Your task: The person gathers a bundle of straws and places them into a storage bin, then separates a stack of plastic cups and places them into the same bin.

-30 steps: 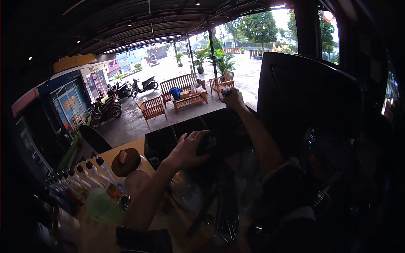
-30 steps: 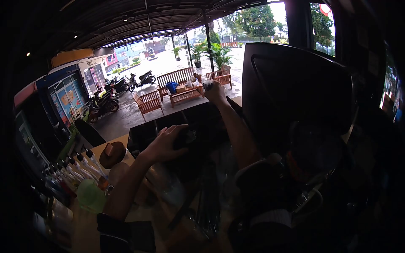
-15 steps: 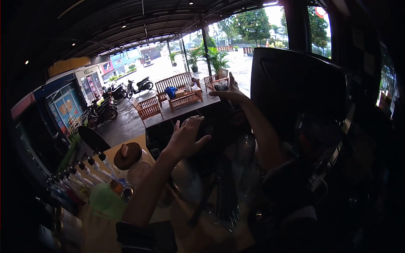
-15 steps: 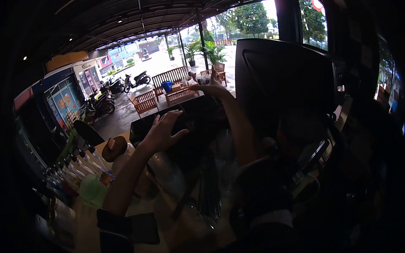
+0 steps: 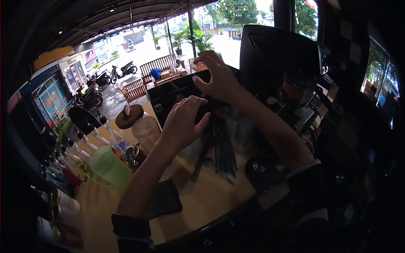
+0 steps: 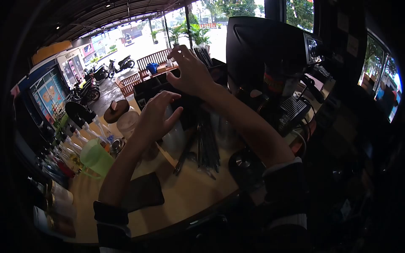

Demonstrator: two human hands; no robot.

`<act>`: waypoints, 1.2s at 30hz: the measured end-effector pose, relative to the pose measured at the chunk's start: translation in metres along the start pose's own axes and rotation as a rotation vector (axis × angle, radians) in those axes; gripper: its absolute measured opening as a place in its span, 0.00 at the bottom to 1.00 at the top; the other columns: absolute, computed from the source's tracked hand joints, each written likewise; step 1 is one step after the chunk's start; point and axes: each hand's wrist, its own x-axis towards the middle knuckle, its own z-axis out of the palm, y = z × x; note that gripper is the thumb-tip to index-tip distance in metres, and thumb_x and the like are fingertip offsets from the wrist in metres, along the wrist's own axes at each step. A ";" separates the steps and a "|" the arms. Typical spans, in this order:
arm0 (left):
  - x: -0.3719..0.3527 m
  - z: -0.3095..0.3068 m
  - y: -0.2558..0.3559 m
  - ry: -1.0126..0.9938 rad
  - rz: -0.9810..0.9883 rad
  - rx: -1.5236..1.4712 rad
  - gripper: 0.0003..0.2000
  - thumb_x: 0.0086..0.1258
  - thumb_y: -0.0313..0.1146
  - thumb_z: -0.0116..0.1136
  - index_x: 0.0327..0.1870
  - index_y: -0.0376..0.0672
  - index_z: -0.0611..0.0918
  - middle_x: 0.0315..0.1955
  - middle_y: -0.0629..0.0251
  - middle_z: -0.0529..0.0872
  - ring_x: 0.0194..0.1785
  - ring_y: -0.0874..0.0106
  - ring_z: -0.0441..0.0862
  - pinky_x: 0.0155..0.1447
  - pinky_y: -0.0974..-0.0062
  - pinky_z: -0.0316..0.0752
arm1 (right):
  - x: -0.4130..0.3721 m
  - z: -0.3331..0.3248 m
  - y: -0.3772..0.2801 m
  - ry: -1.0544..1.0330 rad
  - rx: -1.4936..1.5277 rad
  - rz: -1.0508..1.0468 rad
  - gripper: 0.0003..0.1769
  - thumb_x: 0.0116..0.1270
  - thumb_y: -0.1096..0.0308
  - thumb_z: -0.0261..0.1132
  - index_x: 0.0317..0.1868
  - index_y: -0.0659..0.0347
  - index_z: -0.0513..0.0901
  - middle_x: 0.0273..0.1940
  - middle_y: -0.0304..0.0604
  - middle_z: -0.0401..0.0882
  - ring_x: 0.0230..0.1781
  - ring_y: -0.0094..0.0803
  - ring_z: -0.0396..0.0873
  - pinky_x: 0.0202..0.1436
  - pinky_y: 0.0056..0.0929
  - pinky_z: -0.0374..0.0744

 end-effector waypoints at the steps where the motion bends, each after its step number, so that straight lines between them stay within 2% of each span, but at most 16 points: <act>1: -0.014 0.000 0.006 0.004 -0.007 -0.011 0.15 0.61 0.35 0.58 0.47 0.38 0.75 0.41 0.57 0.79 0.44 0.61 0.79 0.46 0.68 0.74 | -0.015 0.000 -0.018 -0.060 -0.007 0.002 0.21 0.52 0.66 0.67 0.46 0.60 0.72 0.49 0.48 0.71 0.54 0.45 0.72 0.56 0.37 0.71; 3: -0.043 0.001 0.020 -0.071 -0.168 -0.142 0.14 0.60 0.35 0.57 0.43 0.36 0.76 0.38 0.56 0.78 0.45 0.57 0.77 0.52 0.64 0.71 | -0.049 0.000 -0.045 -0.077 -0.067 -0.021 0.18 0.54 0.66 0.65 0.44 0.61 0.72 0.46 0.48 0.71 0.51 0.45 0.73 0.52 0.36 0.73; 7: -0.100 0.020 0.023 -0.153 -0.222 -0.315 0.15 0.60 0.33 0.57 0.44 0.33 0.76 0.40 0.53 0.79 0.47 0.56 0.77 0.51 0.65 0.72 | -0.115 -0.007 -0.078 -0.377 -0.064 0.345 0.16 0.56 0.65 0.64 0.42 0.63 0.72 0.42 0.50 0.72 0.46 0.50 0.73 0.47 0.38 0.73; 10: -0.136 0.028 0.026 -0.213 -0.237 -0.328 0.16 0.60 0.34 0.57 0.46 0.35 0.76 0.41 0.52 0.80 0.48 0.58 0.78 0.50 0.66 0.73 | -0.164 0.000 -0.070 -0.456 -0.132 0.497 0.18 0.56 0.61 0.64 0.41 0.64 0.73 0.41 0.53 0.75 0.45 0.52 0.75 0.47 0.40 0.74; 12: -0.157 0.034 0.023 -0.310 -0.305 -0.359 0.18 0.60 0.35 0.59 0.49 0.37 0.76 0.42 0.53 0.81 0.47 0.59 0.79 0.50 0.68 0.73 | -0.184 0.007 -0.062 -0.701 -0.257 0.788 0.26 0.56 0.57 0.63 0.48 0.70 0.70 0.45 0.60 0.75 0.45 0.54 0.77 0.48 0.44 0.76; 13: -0.162 0.032 0.026 -0.314 -0.302 -0.357 0.18 0.60 0.35 0.59 0.49 0.37 0.76 0.42 0.53 0.81 0.47 0.59 0.79 0.50 0.68 0.73 | -0.195 0.015 -0.057 -0.697 -0.255 0.791 0.26 0.56 0.57 0.63 0.48 0.70 0.70 0.45 0.60 0.75 0.45 0.54 0.77 0.48 0.44 0.76; 15: -0.169 0.029 0.030 -0.368 -0.388 -0.389 0.18 0.60 0.35 0.59 0.50 0.38 0.77 0.42 0.54 0.81 0.47 0.60 0.80 0.49 0.68 0.74 | -0.215 0.030 -0.046 -0.768 -0.335 0.885 0.36 0.56 0.52 0.64 0.53 0.75 0.65 0.47 0.66 0.74 0.45 0.54 0.78 0.49 0.43 0.77; 19: -0.174 0.028 0.032 -0.382 -0.429 -0.427 0.18 0.60 0.35 0.59 0.50 0.38 0.77 0.42 0.55 0.82 0.46 0.63 0.80 0.48 0.69 0.74 | -0.232 0.057 -0.041 -0.751 -0.426 0.930 0.44 0.54 0.48 0.66 0.58 0.76 0.59 0.47 0.64 0.75 0.45 0.52 0.79 0.48 0.44 0.78; 21: -0.174 0.026 0.032 -0.393 -0.415 -0.421 0.18 0.61 0.35 0.58 0.50 0.38 0.76 0.42 0.56 0.82 0.46 0.64 0.81 0.47 0.69 0.75 | -0.236 0.066 -0.036 -0.621 -0.548 0.818 0.45 0.54 0.50 0.66 0.58 0.76 0.57 0.39 0.65 0.77 0.42 0.55 0.79 0.46 0.43 0.78; 25: -0.176 0.021 0.028 -0.419 -0.433 -0.431 0.18 0.61 0.35 0.58 0.51 0.39 0.76 0.43 0.56 0.81 0.45 0.65 0.81 0.47 0.69 0.74 | -0.243 0.082 -0.015 -0.673 -0.520 0.834 0.48 0.51 0.56 0.69 0.61 0.78 0.53 0.39 0.65 0.77 0.43 0.55 0.79 0.46 0.42 0.78; 27: -0.175 0.019 0.027 -0.419 -0.445 -0.457 0.18 0.61 0.36 0.57 0.51 0.38 0.76 0.44 0.57 0.81 0.45 0.65 0.81 0.48 0.70 0.74 | -0.243 0.086 -0.008 -0.688 -0.439 0.879 0.51 0.50 0.61 0.70 0.64 0.77 0.50 0.46 0.66 0.74 0.45 0.51 0.79 0.43 0.39 0.80; 28: -0.175 0.019 0.026 -0.422 -0.445 -0.458 0.18 0.61 0.36 0.57 0.51 0.38 0.76 0.44 0.57 0.81 0.45 0.65 0.81 0.48 0.70 0.74 | -0.242 0.085 -0.007 -0.689 -0.438 0.882 0.51 0.50 0.61 0.70 0.64 0.77 0.50 0.46 0.66 0.74 0.45 0.51 0.79 0.43 0.39 0.80; 31: -0.176 0.025 0.024 -0.417 -0.439 -0.452 0.18 0.61 0.35 0.57 0.51 0.37 0.76 0.43 0.57 0.81 0.45 0.66 0.81 0.48 0.70 0.74 | -0.241 0.076 -0.011 -0.686 -0.363 0.931 0.44 0.49 0.67 0.69 0.61 0.77 0.55 0.44 0.64 0.75 0.45 0.52 0.78 0.45 0.41 0.79; 33: -0.175 0.030 0.024 -0.428 -0.460 -0.490 0.17 0.62 0.33 0.57 0.50 0.36 0.76 0.42 0.57 0.81 0.44 0.67 0.81 0.47 0.71 0.74 | -0.244 0.072 -0.016 -0.529 -0.306 0.916 0.36 0.49 0.71 0.67 0.56 0.76 0.60 0.43 0.63 0.77 0.46 0.53 0.78 0.48 0.42 0.78; 34: -0.174 0.031 0.025 -0.428 -0.461 -0.493 0.17 0.62 0.33 0.57 0.50 0.36 0.76 0.42 0.57 0.81 0.44 0.67 0.81 0.47 0.71 0.74 | -0.246 0.072 -0.017 -0.532 -0.308 0.917 0.36 0.49 0.71 0.67 0.56 0.76 0.60 0.43 0.63 0.77 0.46 0.53 0.78 0.48 0.42 0.78; 36: -0.172 0.034 0.028 -0.429 -0.438 -0.506 0.16 0.62 0.32 0.57 0.50 0.36 0.76 0.42 0.57 0.82 0.43 0.69 0.82 0.47 0.72 0.74 | -0.249 0.073 -0.016 -0.493 -0.295 0.896 0.28 0.50 0.74 0.63 0.51 0.73 0.63 0.40 0.66 0.77 0.42 0.59 0.78 0.47 0.47 0.76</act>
